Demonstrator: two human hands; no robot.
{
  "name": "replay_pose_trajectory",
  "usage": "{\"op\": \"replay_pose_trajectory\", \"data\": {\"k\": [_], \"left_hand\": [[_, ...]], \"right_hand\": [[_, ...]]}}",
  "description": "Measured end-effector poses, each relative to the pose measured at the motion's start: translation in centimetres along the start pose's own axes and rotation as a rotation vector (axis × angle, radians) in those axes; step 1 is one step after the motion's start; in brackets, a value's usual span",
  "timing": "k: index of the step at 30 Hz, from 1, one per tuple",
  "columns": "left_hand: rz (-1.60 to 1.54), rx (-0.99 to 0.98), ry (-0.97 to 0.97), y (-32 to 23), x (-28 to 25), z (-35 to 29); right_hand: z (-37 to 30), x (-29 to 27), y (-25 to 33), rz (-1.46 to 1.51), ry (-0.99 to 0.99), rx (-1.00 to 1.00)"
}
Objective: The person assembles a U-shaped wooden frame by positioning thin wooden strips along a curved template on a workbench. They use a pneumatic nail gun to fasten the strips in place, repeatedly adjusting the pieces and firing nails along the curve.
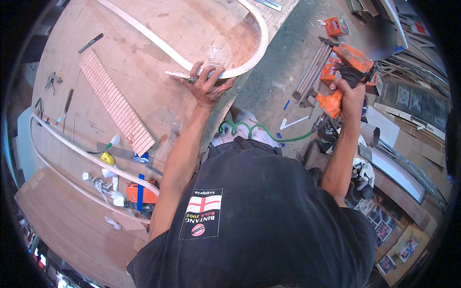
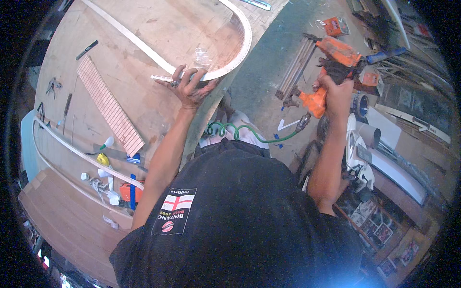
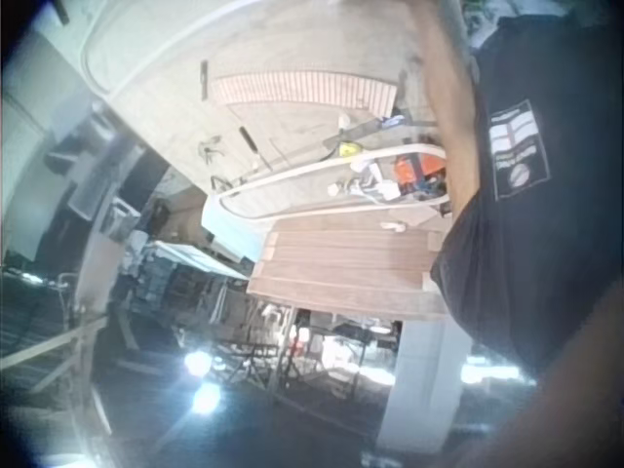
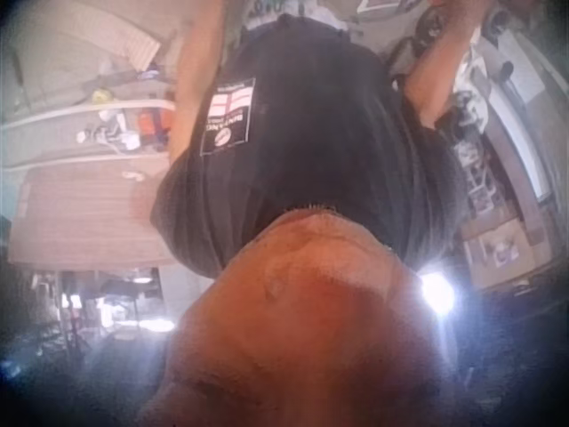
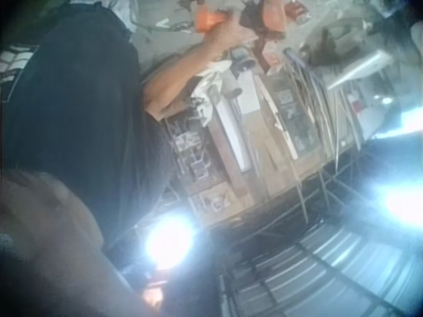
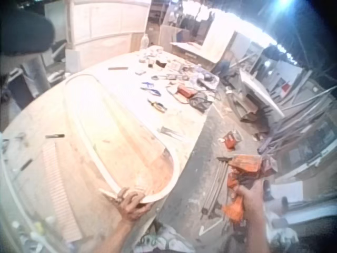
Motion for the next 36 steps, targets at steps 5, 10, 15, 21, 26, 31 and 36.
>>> {"op": "replay_pose_trajectory", "data": {"k": [5, 10, 15, 21, 26, 31, 36], "left_hand": [[-0.025, 0.009, -0.010, 0.1, 0.0, 0.3], [-0.046, -0.023, -0.050, -0.5, -0.5, 0.8], [-0.045, -0.058, -0.045, -0.5, 0.2, 0.3], [-0.074, -0.050, -0.014, -0.5, 0.3, 0.0], [-0.085, -0.044, 0.005, -0.4, 0.1, -0.2], [-0.109, -0.056, 0.003, -0.3, 0.3, -0.6], [-0.130, -0.063, 0.031, -0.4, 0.8, -1.0]], "right_hand": [[-3.8, 3.1, 0.3, -0.116, 0.076, 0.011], [-5.5, 6.0, -0.7, -0.216, 0.216, 0.065], [-6.3, 9.2, -0.8, -0.307, 0.345, 0.199], [-6.5, 13.1, -1.0, -0.306, 0.439, 0.270], [-5.9, 14.7, -0.8, -0.370, 0.435, 0.326], [-5.7, 15.1, -0.9, -0.438, 0.438, 0.342], [-5.8, 15.1, -1.2, -0.472, 0.437, 0.338]]}}
Point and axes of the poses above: each hand's wrist, its own z-axis towards the middle knuckle, its own x-axis out of the palm, y = z × x, the point moved 3 cm from there along z, towards the middle knuckle, and after that the axes turned 12 degrees about z, right-handed, at the moved point
